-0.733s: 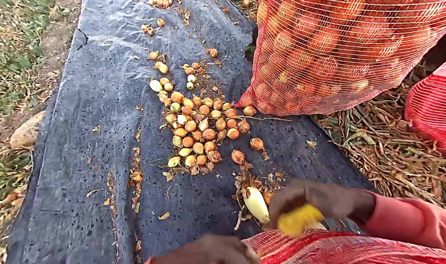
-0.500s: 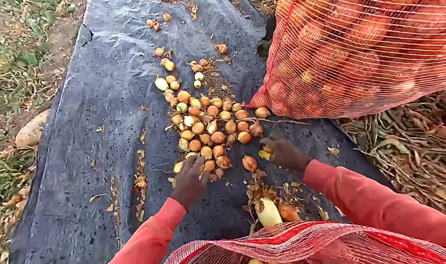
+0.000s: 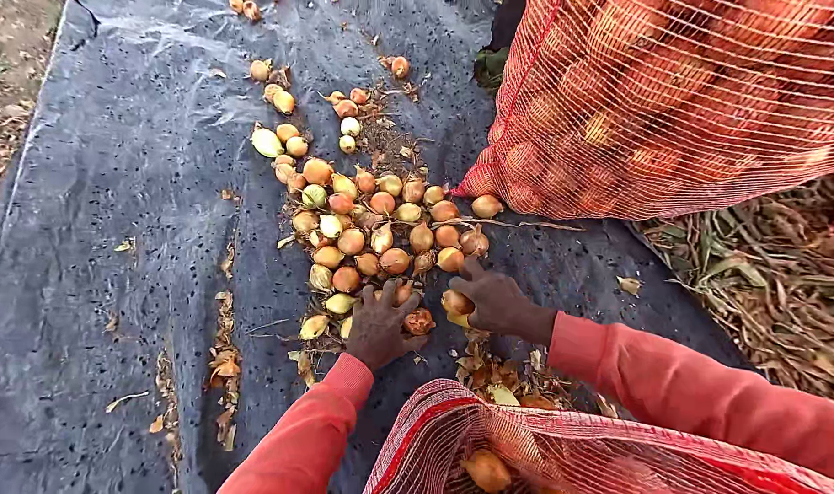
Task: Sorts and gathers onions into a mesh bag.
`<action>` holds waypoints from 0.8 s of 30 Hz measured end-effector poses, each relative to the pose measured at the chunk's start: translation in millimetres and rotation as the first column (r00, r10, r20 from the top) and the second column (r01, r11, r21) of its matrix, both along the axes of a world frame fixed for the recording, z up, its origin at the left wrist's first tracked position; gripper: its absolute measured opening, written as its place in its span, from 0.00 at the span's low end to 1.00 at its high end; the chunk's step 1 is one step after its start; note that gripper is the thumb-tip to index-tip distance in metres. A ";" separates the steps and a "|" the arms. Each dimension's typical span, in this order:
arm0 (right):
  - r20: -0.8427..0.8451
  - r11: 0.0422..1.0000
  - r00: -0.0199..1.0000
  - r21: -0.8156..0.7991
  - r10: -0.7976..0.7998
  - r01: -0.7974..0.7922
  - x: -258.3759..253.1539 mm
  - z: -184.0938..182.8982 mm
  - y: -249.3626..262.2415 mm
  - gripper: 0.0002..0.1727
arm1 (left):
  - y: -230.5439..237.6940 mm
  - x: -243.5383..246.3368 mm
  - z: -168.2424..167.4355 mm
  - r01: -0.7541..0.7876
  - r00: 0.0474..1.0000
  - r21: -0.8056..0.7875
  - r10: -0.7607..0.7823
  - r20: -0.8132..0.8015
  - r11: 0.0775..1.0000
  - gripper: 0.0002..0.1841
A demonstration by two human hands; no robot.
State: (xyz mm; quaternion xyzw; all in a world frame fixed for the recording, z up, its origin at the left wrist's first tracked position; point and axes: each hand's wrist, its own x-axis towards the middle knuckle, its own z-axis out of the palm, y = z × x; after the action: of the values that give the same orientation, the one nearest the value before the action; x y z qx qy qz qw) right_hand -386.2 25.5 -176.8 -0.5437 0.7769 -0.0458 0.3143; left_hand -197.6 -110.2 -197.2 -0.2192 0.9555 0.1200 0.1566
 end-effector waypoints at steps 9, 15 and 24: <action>-0.037 0.966 0.967 0.073 0.252 -0.249 -29.6 -7.4 -53.5 0.26 | 1.6 -17.3 -6.7 0.192 0.980 -0.004 -0.192 -0.050 0.981 0.36; 0.279 0.947 0.959 -0.292 -0.051 0.136 -33.5 -27.9 -9.4 0.27 | 41.5 -17.7 -12.5 0.148 0.981 0.019 -0.145 -0.130 0.989 0.36; 0.938 0.980 0.337 -0.139 0.085 0.141 -7.4 82.5 95.8 0.25 | 62.5 -30.8 -6.1 -0.080 0.997 0.082 0.079 0.015 0.993 0.34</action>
State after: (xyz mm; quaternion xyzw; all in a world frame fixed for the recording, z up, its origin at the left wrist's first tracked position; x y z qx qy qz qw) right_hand -393.6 121.3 -94.3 -0.4323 0.4547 -0.4314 0.6482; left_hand -228.4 -47.7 -203.2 -0.2511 0.9394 0.1642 0.1660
